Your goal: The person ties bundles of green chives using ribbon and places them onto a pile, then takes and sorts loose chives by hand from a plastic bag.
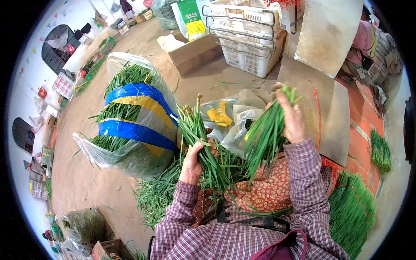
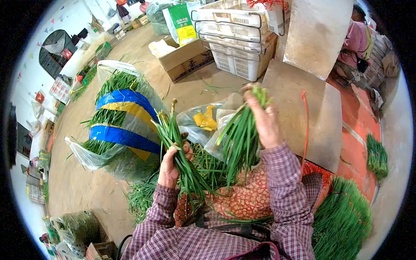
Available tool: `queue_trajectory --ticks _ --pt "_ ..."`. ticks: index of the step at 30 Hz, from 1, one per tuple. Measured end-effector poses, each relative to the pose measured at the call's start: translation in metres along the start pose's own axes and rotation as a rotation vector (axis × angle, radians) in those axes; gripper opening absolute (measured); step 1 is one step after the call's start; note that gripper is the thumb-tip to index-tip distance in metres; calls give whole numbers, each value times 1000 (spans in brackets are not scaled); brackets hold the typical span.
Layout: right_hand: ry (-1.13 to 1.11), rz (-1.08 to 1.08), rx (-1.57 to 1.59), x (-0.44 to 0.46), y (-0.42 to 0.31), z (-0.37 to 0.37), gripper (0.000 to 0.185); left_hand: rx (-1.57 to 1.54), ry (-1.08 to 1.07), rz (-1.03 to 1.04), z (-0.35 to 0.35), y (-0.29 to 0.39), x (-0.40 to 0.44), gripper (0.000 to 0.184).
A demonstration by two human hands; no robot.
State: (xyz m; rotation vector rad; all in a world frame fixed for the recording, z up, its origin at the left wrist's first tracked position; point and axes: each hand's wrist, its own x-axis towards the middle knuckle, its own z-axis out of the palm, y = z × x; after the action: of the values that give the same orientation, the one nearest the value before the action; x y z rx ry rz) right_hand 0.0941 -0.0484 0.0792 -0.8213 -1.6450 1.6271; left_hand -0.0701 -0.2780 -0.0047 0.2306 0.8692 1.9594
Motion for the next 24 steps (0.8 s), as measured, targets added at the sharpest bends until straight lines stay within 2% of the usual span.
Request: queue_trajectory --ticks 2,3,5,6,8,9,16,18,22,24 --pt "-142 -139 14 -1 8 16 56 -12 -115 13 3 0 3 53" --pt "-150 -134 16 -5 6 26 56 40 -110 17 12 3 3 52" --pt "-154 -253 93 -14 -2 45 36 129 -88 21 22 5 6 48" --pt "-158 -252 94 -16 -1 50 36 135 -53 31 33 5 6 37" --pt "-200 -277 27 -18 4 57 26 278 7 27 48 5 7 26" --pt "-210 -310 -37 -16 7 58 29 298 43 28 54 3 7 20" --pt "-182 -315 -87 -25 16 67 31 450 40 62 66 -1 9 23" --pt "-174 -297 -192 -25 15 65 33 429 59 90 65 -2 8 23" --pt "-224 -398 -245 -23 23 61 36 356 24 -47 61 11 0 25" --pt "-381 -452 -286 -24 20 52 38 307 -8 -119 48 16 -2 27"
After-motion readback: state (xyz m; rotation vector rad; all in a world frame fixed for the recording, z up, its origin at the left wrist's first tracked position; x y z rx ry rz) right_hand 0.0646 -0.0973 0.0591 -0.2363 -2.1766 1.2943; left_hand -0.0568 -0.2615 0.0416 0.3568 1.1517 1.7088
